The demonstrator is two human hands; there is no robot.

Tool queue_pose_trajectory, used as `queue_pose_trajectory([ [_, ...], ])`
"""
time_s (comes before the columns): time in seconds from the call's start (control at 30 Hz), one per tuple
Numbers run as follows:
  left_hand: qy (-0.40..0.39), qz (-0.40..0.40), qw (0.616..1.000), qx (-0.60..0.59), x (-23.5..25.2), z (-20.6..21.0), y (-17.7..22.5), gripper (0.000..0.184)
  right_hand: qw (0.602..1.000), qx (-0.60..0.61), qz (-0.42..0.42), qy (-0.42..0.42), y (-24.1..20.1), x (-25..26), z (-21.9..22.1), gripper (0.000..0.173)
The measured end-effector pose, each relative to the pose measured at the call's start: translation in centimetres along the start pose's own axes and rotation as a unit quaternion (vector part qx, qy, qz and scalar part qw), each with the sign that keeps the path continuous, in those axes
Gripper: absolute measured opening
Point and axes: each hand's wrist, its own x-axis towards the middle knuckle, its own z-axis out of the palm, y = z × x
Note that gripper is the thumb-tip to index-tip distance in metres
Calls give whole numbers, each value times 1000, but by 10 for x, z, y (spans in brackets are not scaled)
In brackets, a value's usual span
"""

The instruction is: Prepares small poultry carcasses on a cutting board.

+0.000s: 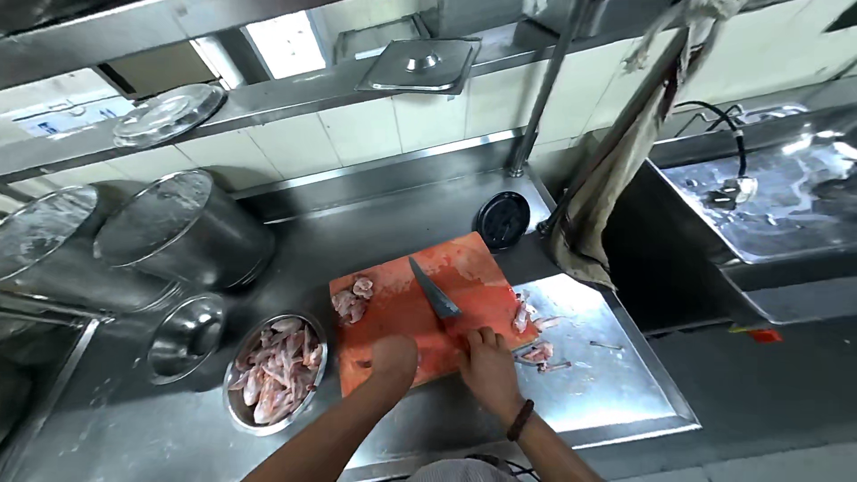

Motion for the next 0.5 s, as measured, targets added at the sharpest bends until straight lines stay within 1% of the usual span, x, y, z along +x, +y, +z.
queue_pose_trajectory([
  [0.03, -1, 11, 1000, -2, 5, 0, 12, 27, 1000, 1, 6, -16, 1, 2, 0, 51],
  [0.1, -5, 20, 1000, -24, 12, 5, 26, 30, 999, 5, 13, -44, 2, 6, -1, 54],
  [0.17, 10, 18, 997, -72, 21, 22, 22, 34, 998, -2, 18, -63, -1, 11, 1, 53],
  [0.23, 51, 18, 990, -130, 23, 50, 11, 37, 996, -10, 26, -85, -7, 13, 1, 53],
  [0.3, 70, 15, 985, -155, 17, 70, 8, 35, 994, -23, 36, -100, -14, 15, -2, 56],
  [0.33, 72, 14, 986, -153, 14, 73, 7, 34, 993, -26, 41, -105, -17, 16, -5, 57],
  [0.43, 64, 28, 990, -121, 8, 57, -4, 32, 990, -7, 65, -128, -22, 16, -14, 61],
  [0.5, 56, 30, 993, -99, 1, 35, -18, 42, 989, 4, 71, -133, -22, 14, -18, 62],
])
